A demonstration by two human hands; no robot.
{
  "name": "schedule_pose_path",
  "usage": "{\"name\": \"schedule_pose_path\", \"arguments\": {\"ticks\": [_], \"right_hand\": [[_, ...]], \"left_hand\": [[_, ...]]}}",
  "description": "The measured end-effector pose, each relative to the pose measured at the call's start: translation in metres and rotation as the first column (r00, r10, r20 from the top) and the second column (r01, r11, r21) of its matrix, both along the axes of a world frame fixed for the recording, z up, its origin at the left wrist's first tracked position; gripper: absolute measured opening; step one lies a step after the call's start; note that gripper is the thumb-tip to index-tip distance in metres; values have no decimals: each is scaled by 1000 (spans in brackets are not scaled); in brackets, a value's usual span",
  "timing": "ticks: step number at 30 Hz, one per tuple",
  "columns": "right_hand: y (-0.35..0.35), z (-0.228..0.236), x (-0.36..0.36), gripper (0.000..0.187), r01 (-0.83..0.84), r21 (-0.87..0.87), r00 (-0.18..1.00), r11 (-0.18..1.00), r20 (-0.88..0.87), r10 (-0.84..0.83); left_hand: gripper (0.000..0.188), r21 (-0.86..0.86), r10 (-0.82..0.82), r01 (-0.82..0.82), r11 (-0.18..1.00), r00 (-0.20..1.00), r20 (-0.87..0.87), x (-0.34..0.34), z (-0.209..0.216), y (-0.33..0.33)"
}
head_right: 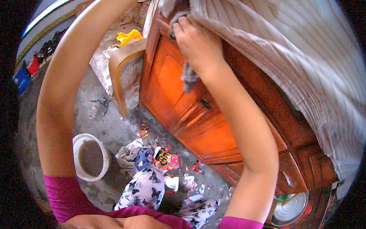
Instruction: The person kneels on the floor and wipes a wooden cabinet with a cloth. They dip the cloth into a bucket of water, then spray a cleaning solution onto the cabinet and continue wiping the surface.
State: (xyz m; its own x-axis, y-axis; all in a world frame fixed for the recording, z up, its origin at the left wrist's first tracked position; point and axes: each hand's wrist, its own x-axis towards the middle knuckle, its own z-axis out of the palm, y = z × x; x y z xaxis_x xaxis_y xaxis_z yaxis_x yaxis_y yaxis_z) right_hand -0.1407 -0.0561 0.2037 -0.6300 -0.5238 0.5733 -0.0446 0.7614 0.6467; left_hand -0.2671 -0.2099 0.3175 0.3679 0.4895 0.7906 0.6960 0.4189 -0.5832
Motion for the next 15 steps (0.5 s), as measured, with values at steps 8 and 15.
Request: {"name": "schedule_pose_path", "arguments": {"ticks": [8,15], "right_hand": [[13,0,56,43,71,-44,996,997,65,-68],[1,-1,-3,25,-53,134,998,990,-32,58]], "left_hand": [[52,-80,53,-74,994,970,-238,-47,20,-10],[40,-19,-32,30,999,988,-151,-57,11,2]]}}
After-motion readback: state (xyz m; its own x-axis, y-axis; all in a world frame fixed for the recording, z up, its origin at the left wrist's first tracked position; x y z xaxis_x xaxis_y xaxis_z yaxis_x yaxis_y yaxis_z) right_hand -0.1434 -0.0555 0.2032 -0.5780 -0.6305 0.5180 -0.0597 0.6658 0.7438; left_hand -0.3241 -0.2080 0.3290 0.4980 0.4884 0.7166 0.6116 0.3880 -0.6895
